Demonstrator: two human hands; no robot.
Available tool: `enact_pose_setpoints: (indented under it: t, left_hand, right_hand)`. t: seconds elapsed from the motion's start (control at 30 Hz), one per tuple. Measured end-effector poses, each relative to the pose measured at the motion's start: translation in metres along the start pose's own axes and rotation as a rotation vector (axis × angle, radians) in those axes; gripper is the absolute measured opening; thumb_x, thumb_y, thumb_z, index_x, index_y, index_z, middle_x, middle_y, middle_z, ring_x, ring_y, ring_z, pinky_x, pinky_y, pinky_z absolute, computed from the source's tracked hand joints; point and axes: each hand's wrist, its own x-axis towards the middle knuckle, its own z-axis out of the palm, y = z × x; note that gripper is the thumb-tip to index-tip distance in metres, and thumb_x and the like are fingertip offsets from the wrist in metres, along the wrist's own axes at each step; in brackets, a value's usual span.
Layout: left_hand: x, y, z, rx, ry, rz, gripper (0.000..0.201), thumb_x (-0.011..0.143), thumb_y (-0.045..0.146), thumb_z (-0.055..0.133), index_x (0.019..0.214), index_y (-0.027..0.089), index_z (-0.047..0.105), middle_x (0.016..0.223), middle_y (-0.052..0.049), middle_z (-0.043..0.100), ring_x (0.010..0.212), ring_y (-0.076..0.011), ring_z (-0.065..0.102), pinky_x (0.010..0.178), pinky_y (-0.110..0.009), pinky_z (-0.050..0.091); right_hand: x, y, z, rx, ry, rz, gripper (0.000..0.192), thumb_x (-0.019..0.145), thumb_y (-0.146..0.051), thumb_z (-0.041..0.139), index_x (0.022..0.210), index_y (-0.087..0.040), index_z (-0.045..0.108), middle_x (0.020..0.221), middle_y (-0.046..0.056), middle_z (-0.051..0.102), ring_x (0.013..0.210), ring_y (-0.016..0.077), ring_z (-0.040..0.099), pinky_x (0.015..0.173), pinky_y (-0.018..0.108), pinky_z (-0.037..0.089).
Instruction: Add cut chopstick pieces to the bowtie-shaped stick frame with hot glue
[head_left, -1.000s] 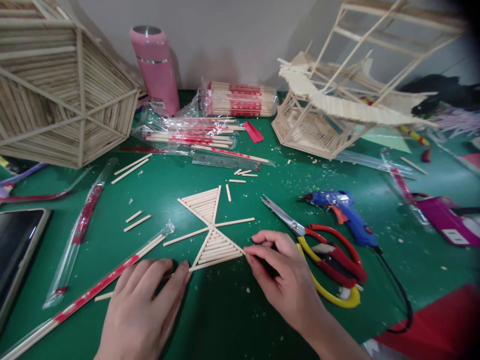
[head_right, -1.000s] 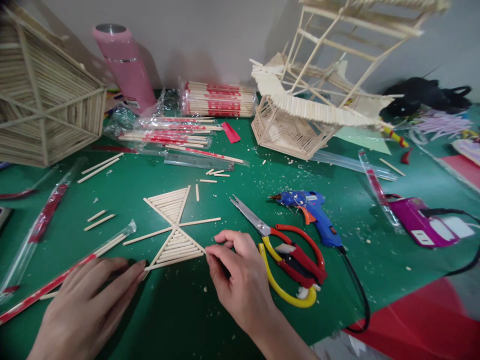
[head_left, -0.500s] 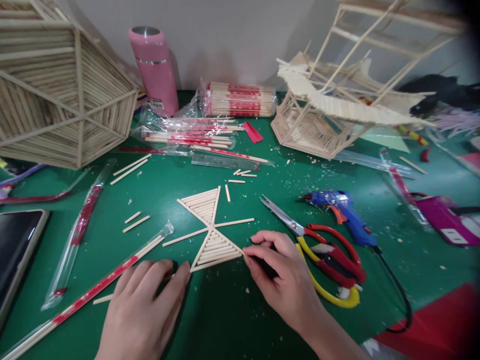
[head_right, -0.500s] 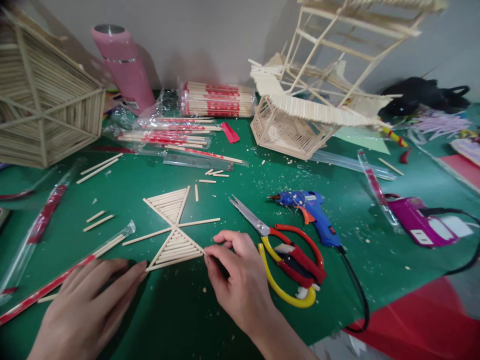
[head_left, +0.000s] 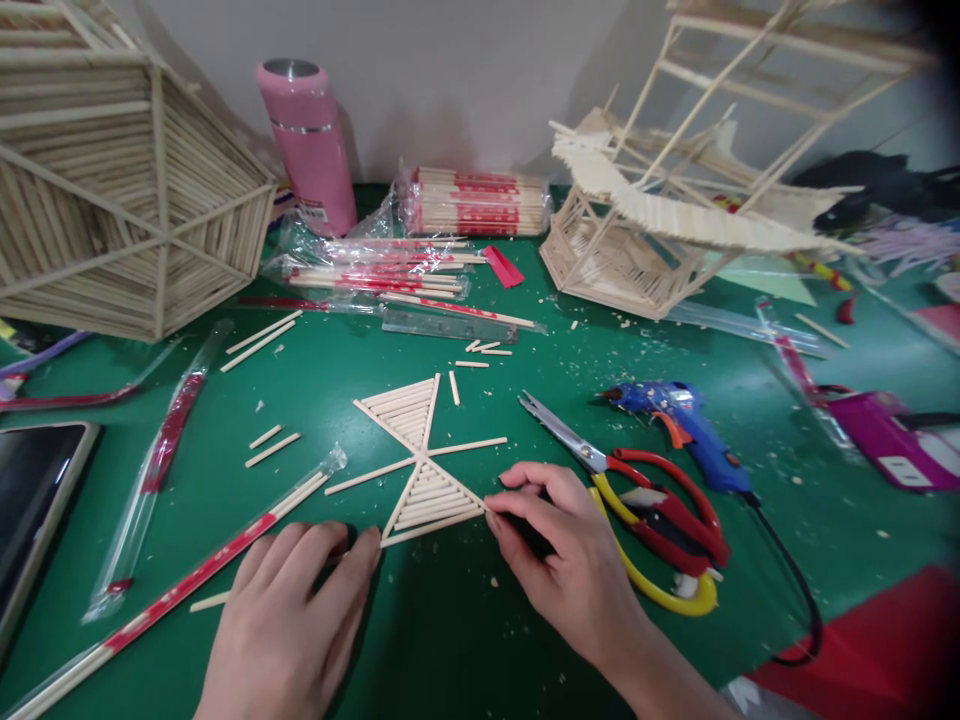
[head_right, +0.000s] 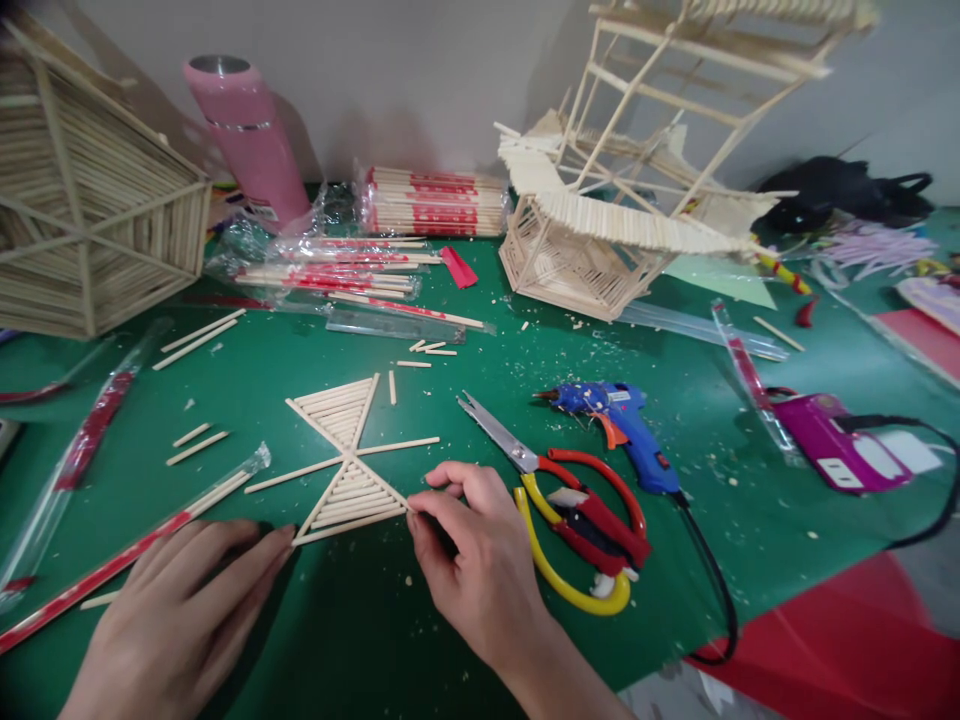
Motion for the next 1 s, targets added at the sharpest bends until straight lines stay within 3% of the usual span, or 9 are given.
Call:
enact_pose_setpoints:
  t: [0.17, 0.4, 0.7, 1.0]
  left_hand:
    - [0.001, 0.006, 0.000, -0.055, -0.021, -0.109, 0.023, 0.089, 0.017, 0.039, 0.102, 0.020, 0.058, 0.090, -0.006, 0.052, 0.081, -0.0202, 0.050, 0.068, -0.034, 0.040]
    - [0.003, 0.008, -0.001, -0.079, -0.030, -0.122, 0.024, 0.090, 0.019, 0.038, 0.102, 0.021, 0.058, 0.089, -0.005, 0.053, 0.080, -0.0195, 0.050, 0.068, -0.034, 0.041]
    - [0.002, 0.001, 0.001, 0.046, -0.025, 0.060, 0.029, 0.086, 0.017, 0.044, 0.114, 0.020, 0.054, 0.085, -0.006, 0.054, 0.072, -0.0175, 0.051, 0.060, -0.030, 0.043]
    - [0.003, 0.011, 0.000, 0.052, -0.106, -0.025, 0.036, 0.088, 0.010, 0.034, 0.116, 0.023, 0.053, 0.088, -0.006, 0.055, 0.078, -0.0203, 0.050, 0.064, -0.033, 0.043]
  right_hand:
    - [-0.002, 0.000, 0.000, 0.005, 0.004, -0.003, 0.012, 0.080, -0.016, 0.056, 0.087, -0.018, 0.065, 0.093, 0.008, 0.054, 0.078, 0.0180, 0.054, 0.067, 0.034, 0.049]
    - [-0.002, 0.001, 0.000, -0.002, 0.010, -0.081, 0.027, 0.080, -0.011, 0.054, 0.101, -0.025, 0.065, 0.100, 0.007, 0.054, 0.086, 0.0190, 0.054, 0.069, 0.035, 0.050]
    - [-0.002, 0.001, 0.000, -0.031, -0.040, -0.129, 0.031, 0.081, -0.011, 0.053, 0.105, -0.027, 0.064, 0.105, 0.008, 0.054, 0.091, 0.0205, 0.053, 0.071, 0.038, 0.050]
    - [-0.003, 0.001, 0.001, -0.022, -0.054, -0.124, 0.031, 0.081, -0.011, 0.053, 0.105, -0.026, 0.064, 0.105, 0.008, 0.053, 0.091, 0.0207, 0.052, 0.071, 0.038, 0.049]
